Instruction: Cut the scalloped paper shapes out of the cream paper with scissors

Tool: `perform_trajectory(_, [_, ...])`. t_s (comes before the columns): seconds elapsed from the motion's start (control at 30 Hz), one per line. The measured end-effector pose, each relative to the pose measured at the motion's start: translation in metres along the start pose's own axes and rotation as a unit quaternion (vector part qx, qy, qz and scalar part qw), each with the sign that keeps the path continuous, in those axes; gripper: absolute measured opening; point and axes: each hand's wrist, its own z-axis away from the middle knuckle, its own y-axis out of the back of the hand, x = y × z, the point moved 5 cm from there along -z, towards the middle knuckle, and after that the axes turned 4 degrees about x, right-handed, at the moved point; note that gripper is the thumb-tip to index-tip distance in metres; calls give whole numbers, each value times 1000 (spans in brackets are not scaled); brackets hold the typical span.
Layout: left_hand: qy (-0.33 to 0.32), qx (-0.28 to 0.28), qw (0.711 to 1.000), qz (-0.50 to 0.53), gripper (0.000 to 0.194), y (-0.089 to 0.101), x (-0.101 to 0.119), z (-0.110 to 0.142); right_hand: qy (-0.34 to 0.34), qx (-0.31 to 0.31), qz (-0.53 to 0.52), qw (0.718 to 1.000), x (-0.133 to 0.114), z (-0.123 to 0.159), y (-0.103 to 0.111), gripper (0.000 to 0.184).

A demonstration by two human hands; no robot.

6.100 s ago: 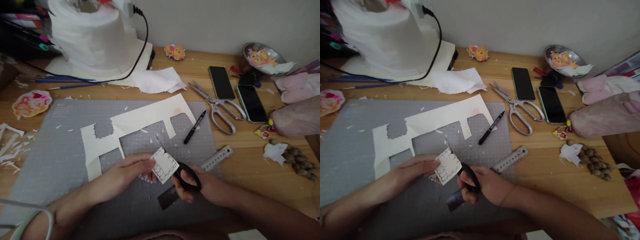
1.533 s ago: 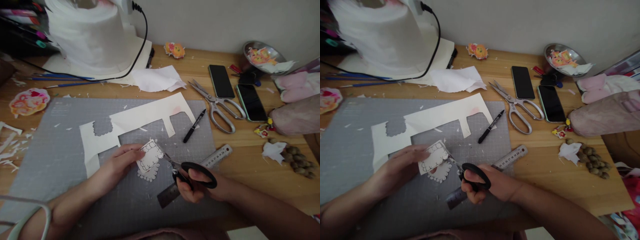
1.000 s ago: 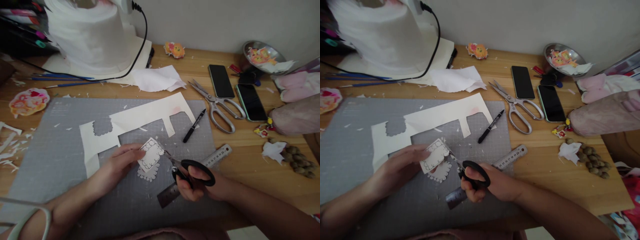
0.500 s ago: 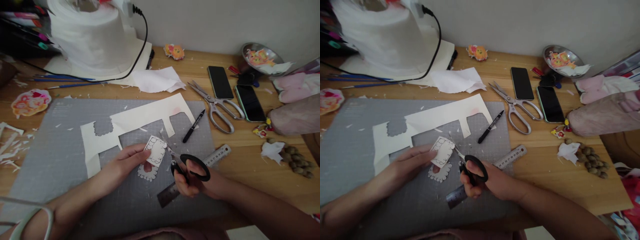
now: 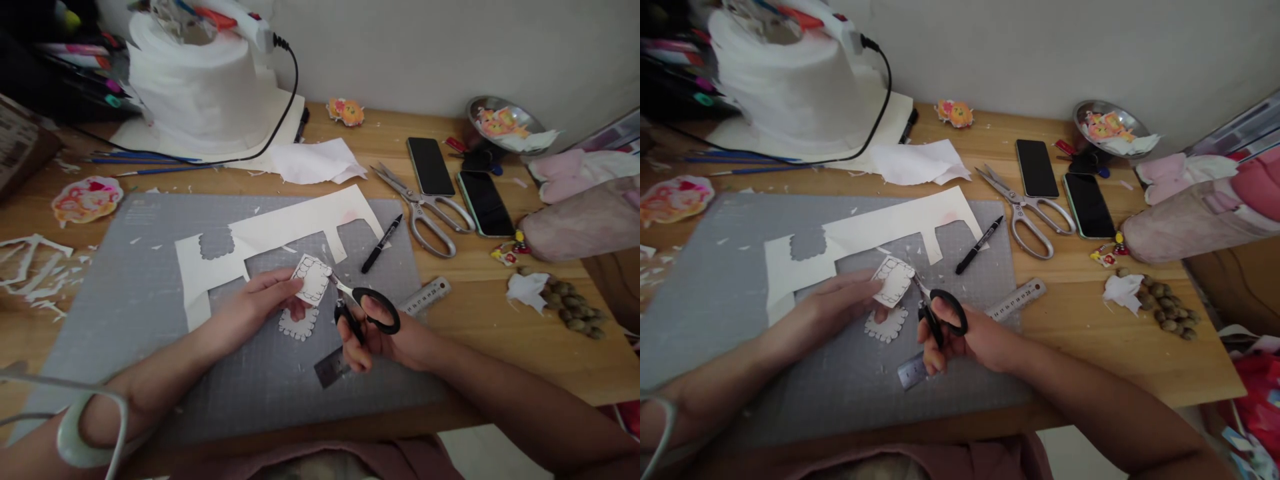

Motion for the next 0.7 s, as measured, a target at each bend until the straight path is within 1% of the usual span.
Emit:
perform_trajectory(0.17, [2, 0, 999, 48, 25, -1, 0, 0, -2, 21, 18, 1000, -1, 0, 1, 56])
perform_trajectory(0.3, [6, 0, 998, 55, 24, -1, 2, 2, 9, 31, 19, 999, -3, 1, 1, 51])
perform_trajectory(0.4, [11, -3, 999, 50, 25, -1, 2, 3, 27, 4, 14, 1000, -5, 4, 0, 52])
perform_trajectory(0.47, [18, -2, 999, 45, 27, -1, 1, 3, 33, -29, 17, 999, -5, 6, -2, 60])
perform_trajectory(0.53, [26, 3, 999, 39, 28, 0, -2, 4, 24, -59, 18, 998, -3, 8, -4, 71])
perform_trajectory(0.6, [37, 16, 999, 32, 30, 2, -5, 4, 14, -71, 13, 997, -2, 8, -3, 77])
perform_trajectory(0.7, [53, 42, 998, 4, 32, 6, -10, 5, 3, -69, 19, 997, -1, 7, -1, 73])
